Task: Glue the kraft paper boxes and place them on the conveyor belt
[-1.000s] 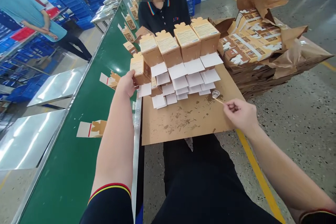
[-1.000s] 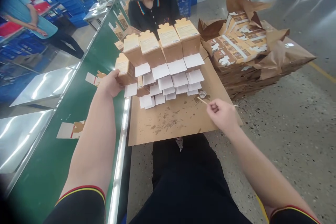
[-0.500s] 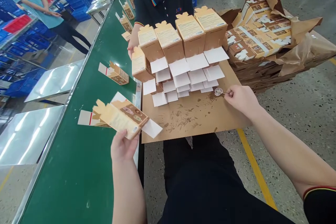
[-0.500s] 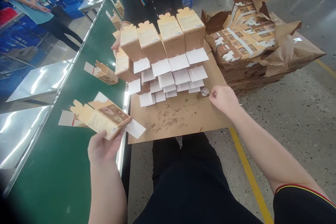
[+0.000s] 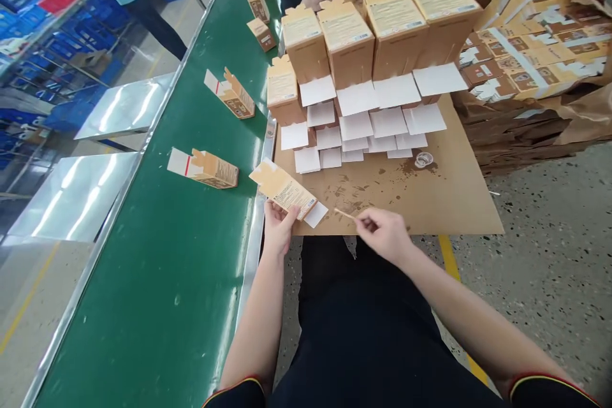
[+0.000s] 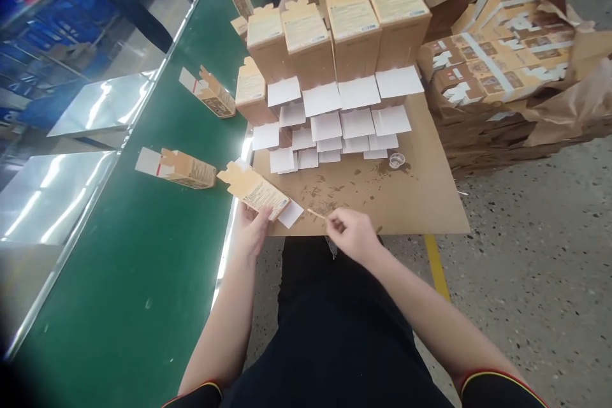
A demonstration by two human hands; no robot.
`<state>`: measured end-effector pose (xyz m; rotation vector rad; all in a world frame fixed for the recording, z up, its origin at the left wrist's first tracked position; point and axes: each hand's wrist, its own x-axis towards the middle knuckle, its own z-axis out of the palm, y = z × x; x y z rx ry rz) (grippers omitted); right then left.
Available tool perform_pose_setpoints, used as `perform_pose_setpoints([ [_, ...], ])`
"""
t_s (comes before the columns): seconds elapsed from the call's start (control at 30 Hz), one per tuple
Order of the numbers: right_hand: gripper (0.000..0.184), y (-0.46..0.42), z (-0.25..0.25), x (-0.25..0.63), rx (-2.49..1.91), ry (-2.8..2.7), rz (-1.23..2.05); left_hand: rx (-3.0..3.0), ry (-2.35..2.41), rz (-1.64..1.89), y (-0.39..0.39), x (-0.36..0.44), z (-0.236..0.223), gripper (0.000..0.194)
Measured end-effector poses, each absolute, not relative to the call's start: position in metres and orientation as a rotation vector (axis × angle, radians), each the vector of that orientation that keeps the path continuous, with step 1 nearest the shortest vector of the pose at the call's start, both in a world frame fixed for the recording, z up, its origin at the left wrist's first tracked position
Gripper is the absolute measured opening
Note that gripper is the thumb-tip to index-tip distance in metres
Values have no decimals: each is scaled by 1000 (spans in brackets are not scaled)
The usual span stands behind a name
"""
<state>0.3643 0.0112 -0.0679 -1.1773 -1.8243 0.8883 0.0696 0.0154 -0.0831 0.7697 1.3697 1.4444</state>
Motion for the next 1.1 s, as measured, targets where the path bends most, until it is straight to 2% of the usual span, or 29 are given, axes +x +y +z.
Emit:
perform_pose_setpoints([
  [0.13,22,1,-90,323,-1104,-1930,872,798,1360,1427,12,66,-91,79],
  [0.3,24,3,-99,319,-1105,-2037,826,815,1367,1438,11,71,-89,78],
  [0.63,20,19,-85,358,-1259,-1721,763,1035,1535,1418,-5,93,-87,83],
  [0.9,21,7,-72,377,-1365,-1588,810,1156,1700,1308,-17,103,-89,61],
  [1.1,25,6,-72,376,-1310,-1585,832,1144,1743,1373,-16,100,-92,65],
])
